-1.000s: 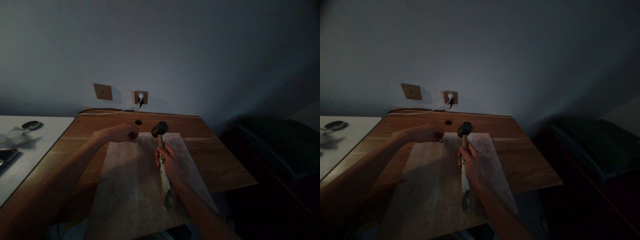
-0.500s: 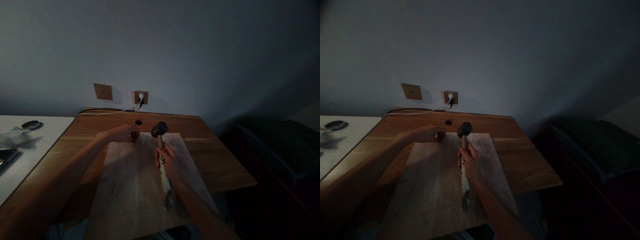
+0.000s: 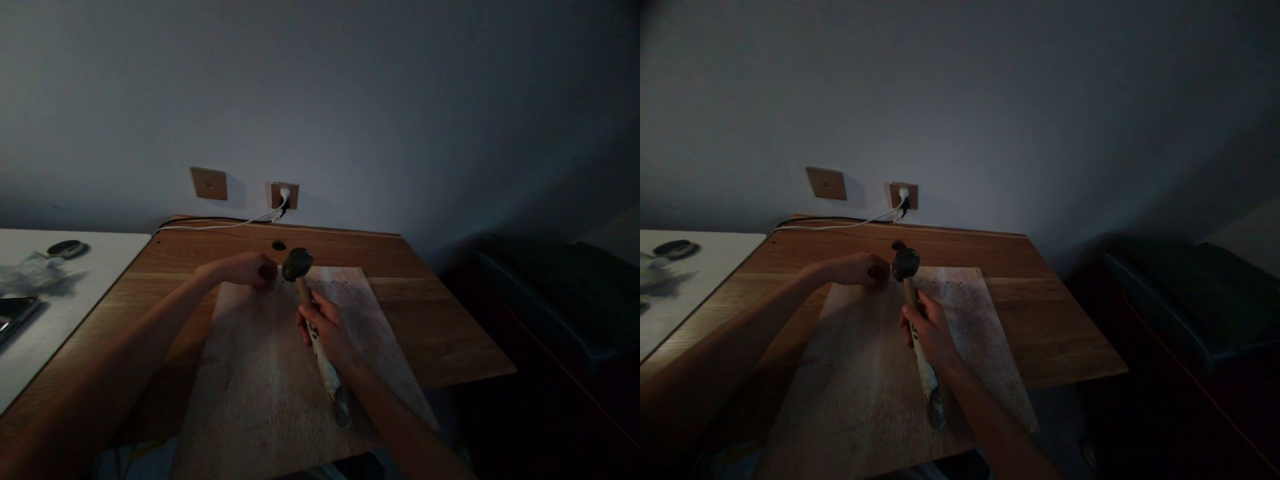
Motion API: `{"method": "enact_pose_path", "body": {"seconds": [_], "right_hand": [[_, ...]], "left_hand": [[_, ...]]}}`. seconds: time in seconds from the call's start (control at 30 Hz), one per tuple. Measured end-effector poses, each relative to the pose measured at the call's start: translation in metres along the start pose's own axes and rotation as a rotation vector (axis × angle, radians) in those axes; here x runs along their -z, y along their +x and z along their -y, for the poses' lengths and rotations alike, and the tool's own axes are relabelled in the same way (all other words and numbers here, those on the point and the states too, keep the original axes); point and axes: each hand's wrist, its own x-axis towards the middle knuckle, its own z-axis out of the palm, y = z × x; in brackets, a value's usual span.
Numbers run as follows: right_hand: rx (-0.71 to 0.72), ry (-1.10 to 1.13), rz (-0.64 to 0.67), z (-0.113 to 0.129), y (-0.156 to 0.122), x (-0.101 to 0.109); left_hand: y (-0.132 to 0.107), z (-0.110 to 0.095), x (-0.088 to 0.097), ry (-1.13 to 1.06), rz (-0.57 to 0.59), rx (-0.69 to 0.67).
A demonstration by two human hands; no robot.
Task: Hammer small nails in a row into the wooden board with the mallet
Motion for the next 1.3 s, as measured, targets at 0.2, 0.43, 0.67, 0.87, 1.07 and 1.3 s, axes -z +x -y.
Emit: {"method": "enact_pose_path", "body": {"seconds": [0.2,0.43,0.67,0.87,1.07,1.3], "right_hand": [[-0.055,0.056,0.116,-0.002,0.004,-0.007],[-0.088,0.039,0.177,-0.011,0.01,-0.006],[-0.07,0.027,0.179,-0.015,0.01,-0.004],[-0.068,-0.003,0.187,-0.014,0.008,-0.004],[-0.065,0.004,0.189,-0.013,0.008,-0.004],[-0.07,-0.006,0.185,-0.014,0.008,-0.002]], "left_hand": [[0.0,0.006,-0.001,-0.126,0.004,-0.011],[0.002,0.017,-0.006,-0.139,-0.054,-0.005],[0.005,0.025,-0.008,-0.184,-0.038,-0.041],[0.004,0.025,-0.008,-0.204,-0.039,-0.058],[0.002,0.026,-0.006,-0.172,-0.042,-0.045],[0.002,0.024,-0.006,-0.207,-0.038,-0.07]]}}
